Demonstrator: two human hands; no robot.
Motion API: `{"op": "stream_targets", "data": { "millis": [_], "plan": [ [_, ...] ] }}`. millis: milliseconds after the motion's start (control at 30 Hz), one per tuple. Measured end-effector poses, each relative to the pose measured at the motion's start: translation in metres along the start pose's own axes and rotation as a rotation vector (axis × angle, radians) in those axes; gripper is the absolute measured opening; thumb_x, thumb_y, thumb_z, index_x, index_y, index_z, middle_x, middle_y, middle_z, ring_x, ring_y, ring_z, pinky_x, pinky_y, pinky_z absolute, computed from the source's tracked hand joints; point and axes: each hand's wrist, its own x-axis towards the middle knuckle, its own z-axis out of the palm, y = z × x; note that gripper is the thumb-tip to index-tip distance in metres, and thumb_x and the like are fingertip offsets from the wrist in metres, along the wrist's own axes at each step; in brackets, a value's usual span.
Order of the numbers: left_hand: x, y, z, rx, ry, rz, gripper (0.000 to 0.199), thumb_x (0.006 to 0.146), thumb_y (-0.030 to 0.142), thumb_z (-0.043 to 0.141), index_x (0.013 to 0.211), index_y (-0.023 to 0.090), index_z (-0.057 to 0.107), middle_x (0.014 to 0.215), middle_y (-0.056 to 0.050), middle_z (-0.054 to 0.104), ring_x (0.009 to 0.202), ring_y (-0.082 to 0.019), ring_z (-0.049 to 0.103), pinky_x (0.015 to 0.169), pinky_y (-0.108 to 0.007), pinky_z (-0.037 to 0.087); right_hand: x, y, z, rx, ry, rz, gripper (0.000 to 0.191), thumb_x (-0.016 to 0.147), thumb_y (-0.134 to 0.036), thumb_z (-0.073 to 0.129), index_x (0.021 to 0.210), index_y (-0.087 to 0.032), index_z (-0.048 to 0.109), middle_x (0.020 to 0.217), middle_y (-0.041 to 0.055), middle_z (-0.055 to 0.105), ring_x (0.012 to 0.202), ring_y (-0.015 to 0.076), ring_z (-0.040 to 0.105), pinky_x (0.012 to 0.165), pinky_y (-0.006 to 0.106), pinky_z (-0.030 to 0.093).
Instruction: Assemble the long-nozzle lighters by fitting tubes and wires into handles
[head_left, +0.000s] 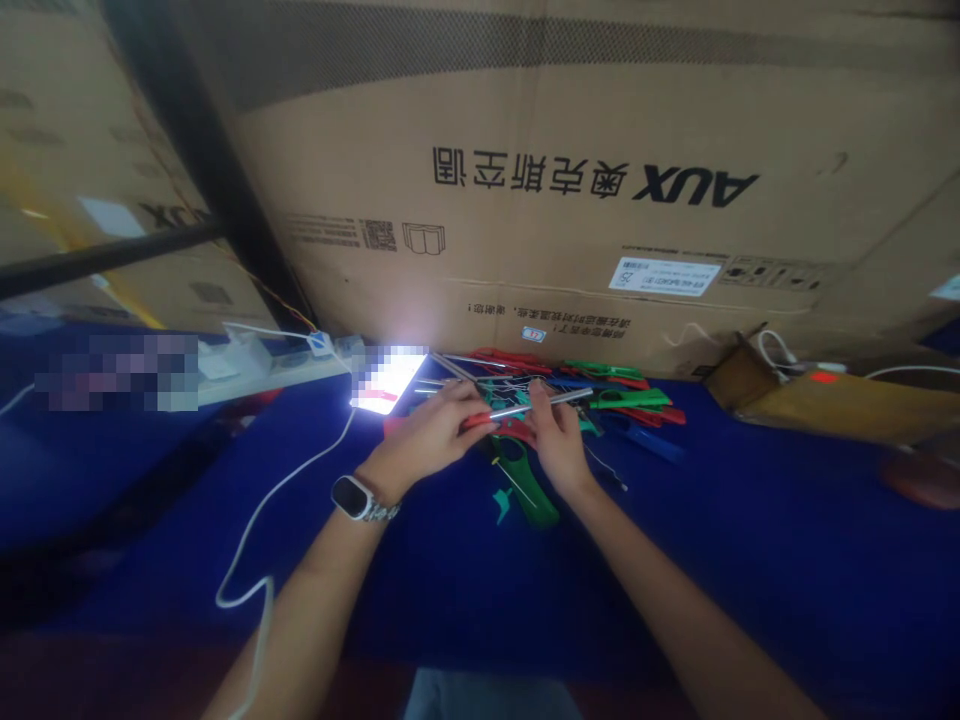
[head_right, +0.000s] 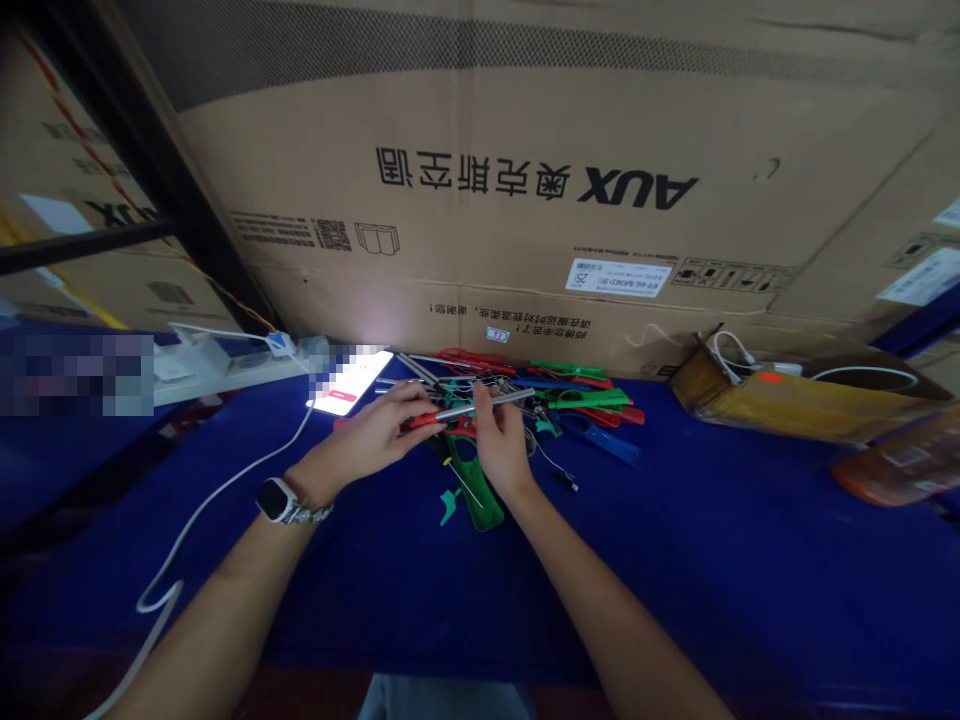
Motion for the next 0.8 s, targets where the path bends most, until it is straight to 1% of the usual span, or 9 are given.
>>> {"op": "stream_targets", "data": {
  "millis": [133,233,367,433,533,600,667,733,800],
  "plan": [
    [0.001,0.002,0.006,-0.012,-0.037,0.001,0.017,0.097,0.030,0.057,0.092,0.017,0.068,0.097,-0.007,0.058,0.098,-0.023,0.055,0.088,-0.040,0.048,-0.008,0.000,0.010,-0.039,-0.070,0.004,0.048,0.091,-0.064,0.052,0.067,-0.023,0.048,0.056,-0.0058,0.038,0.049,0.0108,0.034,0.046,0.025,0.028],
    [0.002,0.001,0.011,-0.015,-0.036,-0.029,0.005,0.089,0.020,0.065,0.093,0.017,0.064,0.101,-0.008,0.059,0.103,-0.025,0.056,0.093,-0.042,0.049,-0.013,-0.003,0.015,-0.111,-0.107,-0.041,0.046,0.094,-0.060,0.050,0.068,-0.022,0.051,0.058,-0.0041,0.045,0.053,0.0122,0.040,0.050,0.026,0.031],
    [0.003,0.004,0.016,-0.023,-0.003,-0.111,0.022,0.080,0.006,0.060,0.098,0.018,0.058,0.103,-0.008,0.061,0.102,-0.025,0.059,0.093,-0.042,0.052,-0.018,-0.002,0.020,-0.200,-0.145,-0.083,0.043,0.096,-0.057,0.049,0.072,-0.022,0.055,0.059,-0.0028,0.051,0.056,0.0146,0.047,0.055,0.027,0.035],
    [0.003,0.009,0.018,-0.015,0.004,-0.143,0.028,0.082,0.005,0.056,0.106,0.018,0.055,0.106,-0.010,0.061,0.104,-0.026,0.060,0.091,-0.043,0.053,-0.020,-0.001,0.023,-0.261,-0.141,-0.076,0.046,0.095,-0.059,0.048,0.070,-0.022,0.057,0.058,-0.0014,0.053,0.056,0.0161,0.051,0.055,0.027,0.035],
    [0.003,0.015,0.022,-0.006,0.051,-0.150,0.040,0.085,0.005,0.049,0.124,0.016,0.049,0.118,-0.016,0.059,0.116,-0.029,0.058,0.097,-0.048,0.051,-0.022,-0.004,0.026,-0.421,-0.132,-0.048,0.054,0.096,-0.063,0.042,0.064,-0.022,0.056,0.053,0.0003,0.053,0.054,0.0176,0.053,0.053,0.028,0.033],
    [0.004,0.015,0.025,-0.015,0.103,-0.146,0.050,0.086,0.004,0.046,0.135,0.015,0.041,0.127,-0.019,0.055,0.123,-0.030,0.056,0.100,-0.050,0.050,-0.022,-0.009,0.027,-0.567,-0.161,-0.056,0.057,0.100,-0.061,0.034,0.070,-0.021,0.061,0.056,0.0026,0.058,0.059,0.0193,0.059,0.056,0.028,0.036],
    [0.004,0.014,0.027,-0.041,0.155,-0.148,0.057,0.085,0.003,0.045,0.140,0.015,0.038,0.131,-0.020,0.052,0.124,-0.030,0.055,0.101,-0.050,0.050,-0.022,-0.015,0.028,-0.692,-0.194,-0.078,0.058,0.103,-0.057,0.028,0.079,-0.020,0.066,0.067,0.0057,0.066,0.071,0.0214,0.065,0.062,0.028,0.039],
    [0.005,0.011,0.027,-0.085,0.194,-0.133,0.058,0.083,0.002,0.047,0.139,0.015,0.040,0.129,-0.018,0.052,0.121,-0.029,0.057,0.100,-0.048,0.050,-0.021,-0.018,0.027,-0.739,-0.206,-0.082,0.058,0.103,-0.056,0.027,0.083,-0.020,0.067,0.075,0.0079,0.069,0.079,0.0233,0.067,0.067,0.028,0.042],
    [0.006,0.008,0.023,-0.148,0.222,-0.094,0.057,0.080,0.002,0.053,0.135,0.017,0.047,0.125,-0.015,0.053,0.115,-0.026,0.059,0.097,-0.043,0.052,-0.018,-0.020,0.026,-0.688,-0.196,-0.055,0.059,0.102,-0.059,0.028,0.078,-0.020,0.066,0.073,0.0076,0.068,0.077,0.0236,0.067,0.067,0.030,0.043]
  ]
}}
